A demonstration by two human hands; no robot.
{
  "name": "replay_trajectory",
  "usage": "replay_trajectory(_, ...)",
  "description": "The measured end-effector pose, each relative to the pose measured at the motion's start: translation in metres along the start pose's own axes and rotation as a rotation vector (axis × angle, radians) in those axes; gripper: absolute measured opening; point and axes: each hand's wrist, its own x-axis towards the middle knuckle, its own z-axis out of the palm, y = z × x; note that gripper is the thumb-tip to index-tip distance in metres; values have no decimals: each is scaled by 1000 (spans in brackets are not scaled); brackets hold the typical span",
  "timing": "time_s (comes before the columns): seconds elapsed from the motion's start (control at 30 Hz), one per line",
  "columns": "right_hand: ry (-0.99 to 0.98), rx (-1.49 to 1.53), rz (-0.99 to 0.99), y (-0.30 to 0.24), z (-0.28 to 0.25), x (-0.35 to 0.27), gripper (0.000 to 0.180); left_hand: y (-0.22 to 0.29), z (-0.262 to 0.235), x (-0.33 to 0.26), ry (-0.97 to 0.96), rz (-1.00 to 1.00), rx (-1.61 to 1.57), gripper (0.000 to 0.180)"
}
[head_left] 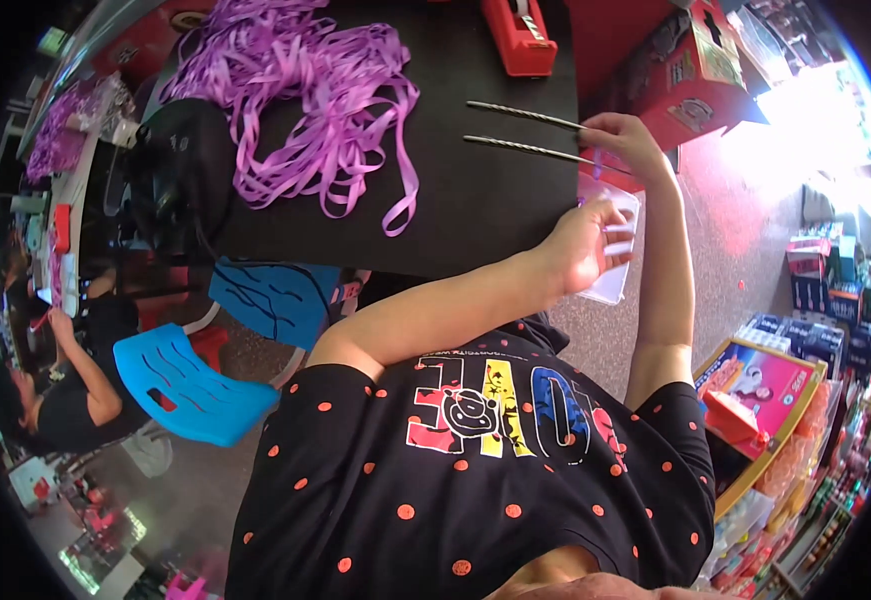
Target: Making small decorative bows from purple ribbon using metal rods as a guide.
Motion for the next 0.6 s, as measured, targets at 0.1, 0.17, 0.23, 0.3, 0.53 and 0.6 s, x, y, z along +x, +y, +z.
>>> replay_trajectory(0.1,-83,74,67,2,-12,7,26,19,0,-41,-197,-101,242,44)
replay_trajectory(0.17,-121,50,100,3,-17,10,23,42,-3,-74,-290,-126,365,50)
replay_trajectory(0.23,-137,13,126,5,-20,11,22,71,-10,-112,-403,-138,567,57)
replay_trajectory(0.3,-137,35,126,7,-22,10,21,103,-19,-154,-396,-17,700,54)
replay_trajectory(0.53,-78,-18,253,36,-67,-25,23,203,-55,-237,414,754,1251,33)
replay_trajectory(0.6,44,-142,342,58,-74,-39,26,220,-65,-225,624,1008,1594,23)
